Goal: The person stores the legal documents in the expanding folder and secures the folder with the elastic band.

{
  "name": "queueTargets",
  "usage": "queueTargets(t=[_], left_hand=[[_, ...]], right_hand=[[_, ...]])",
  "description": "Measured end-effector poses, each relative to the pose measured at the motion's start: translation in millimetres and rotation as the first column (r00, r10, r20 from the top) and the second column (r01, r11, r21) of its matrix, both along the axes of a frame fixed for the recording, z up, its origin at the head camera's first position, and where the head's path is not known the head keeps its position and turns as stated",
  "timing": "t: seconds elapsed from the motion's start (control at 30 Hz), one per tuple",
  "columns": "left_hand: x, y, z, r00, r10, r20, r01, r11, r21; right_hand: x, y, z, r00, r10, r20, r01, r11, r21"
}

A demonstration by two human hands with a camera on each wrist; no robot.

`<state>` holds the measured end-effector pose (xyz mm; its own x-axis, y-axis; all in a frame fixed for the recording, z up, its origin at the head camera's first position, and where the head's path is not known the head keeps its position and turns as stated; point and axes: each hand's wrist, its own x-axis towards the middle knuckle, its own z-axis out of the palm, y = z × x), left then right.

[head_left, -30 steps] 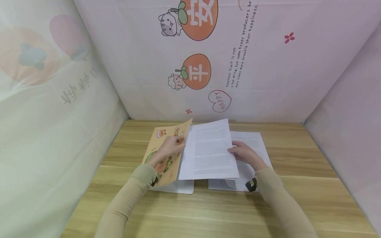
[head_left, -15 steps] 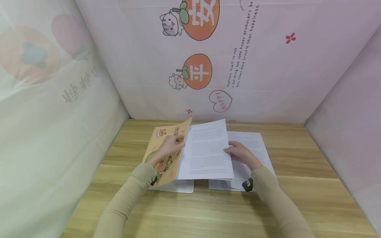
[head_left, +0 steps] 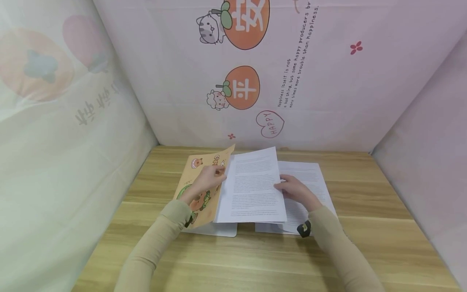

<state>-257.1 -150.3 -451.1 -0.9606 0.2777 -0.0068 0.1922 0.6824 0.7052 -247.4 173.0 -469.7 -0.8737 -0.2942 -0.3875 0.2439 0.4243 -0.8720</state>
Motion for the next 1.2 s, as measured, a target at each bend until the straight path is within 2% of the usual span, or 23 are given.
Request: queueTargets(t=[0.67,0.93,1.2], left_hand=[[-0.5,-0.9,-2.2,1.000,-0.005,-0.003,0.005,1.000,0.002],[-0.6,-0.9,-1.0,1.000,-0.012,-0.007,0.012,1.000,-0.004],[-1.6,-0.6,-2.4,1.000,-0.008,-0.008,0.008,1.000,0.005]], right_hand=[[-0.9,-6.1,-5.6,1.000,-0.019,0.022,0.019,1.000,-0.002],[-2.7,-4.0,-4.3,1.000,-0.005,-0.028,0.006,0.999,0.041],[-5.3,-9.0,-6.8,1.000,-0.002,-0.002,0.002,1.000,-0.016]])
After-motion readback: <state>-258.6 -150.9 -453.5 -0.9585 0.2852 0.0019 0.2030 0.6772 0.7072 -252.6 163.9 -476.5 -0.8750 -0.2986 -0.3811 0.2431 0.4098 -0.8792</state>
